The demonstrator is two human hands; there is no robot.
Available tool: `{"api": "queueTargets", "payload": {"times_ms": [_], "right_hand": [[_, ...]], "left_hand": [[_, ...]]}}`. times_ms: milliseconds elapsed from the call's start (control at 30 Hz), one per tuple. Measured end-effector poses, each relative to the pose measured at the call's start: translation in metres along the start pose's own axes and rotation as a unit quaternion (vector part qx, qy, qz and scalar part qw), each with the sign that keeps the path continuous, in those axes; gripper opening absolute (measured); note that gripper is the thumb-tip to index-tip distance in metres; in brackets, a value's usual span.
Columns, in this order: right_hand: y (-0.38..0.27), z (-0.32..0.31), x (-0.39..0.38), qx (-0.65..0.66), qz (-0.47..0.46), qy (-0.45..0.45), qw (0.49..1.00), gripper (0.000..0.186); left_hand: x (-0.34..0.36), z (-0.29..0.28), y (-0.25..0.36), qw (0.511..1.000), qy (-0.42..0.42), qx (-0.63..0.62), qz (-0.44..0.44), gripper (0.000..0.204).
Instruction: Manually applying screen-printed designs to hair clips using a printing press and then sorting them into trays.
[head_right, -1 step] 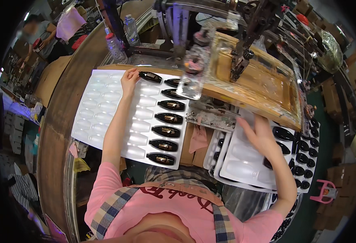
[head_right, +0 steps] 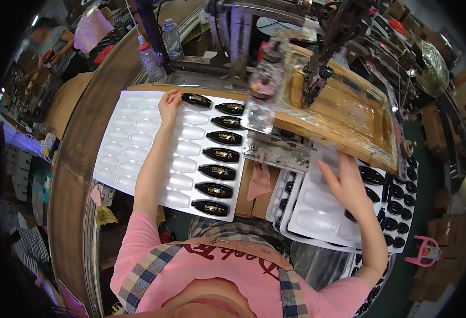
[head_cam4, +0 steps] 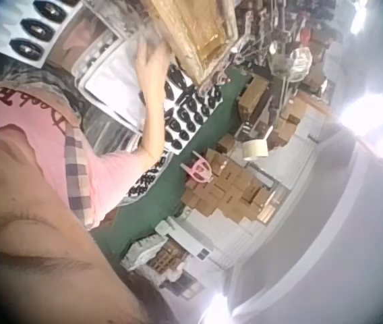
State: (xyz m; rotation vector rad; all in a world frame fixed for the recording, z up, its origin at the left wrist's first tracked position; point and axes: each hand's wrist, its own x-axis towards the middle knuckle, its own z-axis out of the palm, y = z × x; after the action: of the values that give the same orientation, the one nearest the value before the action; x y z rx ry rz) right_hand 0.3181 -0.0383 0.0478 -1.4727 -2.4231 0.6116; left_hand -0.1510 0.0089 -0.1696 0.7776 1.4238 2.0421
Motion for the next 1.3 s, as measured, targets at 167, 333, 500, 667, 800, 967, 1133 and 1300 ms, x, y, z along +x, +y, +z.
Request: {"api": "queueTargets", "payload": {"times_ms": [167,333,500,667,800,967,1133,1300], "right_hand": [[0.005,-0.006,-0.062,-0.124,0.027,0.056,0.99,0.059],[0.038,-0.003,-0.11,-0.276,0.116,0.007,0.954,0.059],[0.042,-0.019,-0.113,-0.265,0.093,0.022,0.96,0.052],[0.049,-0.03,-0.111,-0.247,0.019,0.195,0.949,0.043],[0.051,-0.032,-0.089,0.009,0.124,0.258,0.958,0.045],[0.055,-0.011,-0.02,0.182,-0.062,0.146,0.97,0.054],[0.034,0.026,0.045,0.182,-0.105,0.08,0.974,0.047],[-0.01,0.055,0.071,0.012,-0.183,0.118,0.976,0.051]], "left_hand": [[-0.006,-0.014,-0.007,0.979,0.034,0.184,0.084,0.019],[-0.02,-0.007,0.007,0.9,-0.029,0.409,0.149,0.025],[-0.015,-0.008,0.017,0.857,-0.053,0.445,0.255,0.026],[-0.044,0.042,0.068,0.849,-0.134,0.431,0.275,0.03],[-0.075,0.106,0.094,0.809,-0.198,0.37,0.412,0.03],[-0.075,0.179,0.094,0.743,-0.276,0.332,0.511,0.026],[-0.065,0.195,0.112,0.897,-0.352,0.162,0.212,0.024],[-0.052,0.142,0.131,0.954,-0.298,0.024,0.024,0.022]]}}
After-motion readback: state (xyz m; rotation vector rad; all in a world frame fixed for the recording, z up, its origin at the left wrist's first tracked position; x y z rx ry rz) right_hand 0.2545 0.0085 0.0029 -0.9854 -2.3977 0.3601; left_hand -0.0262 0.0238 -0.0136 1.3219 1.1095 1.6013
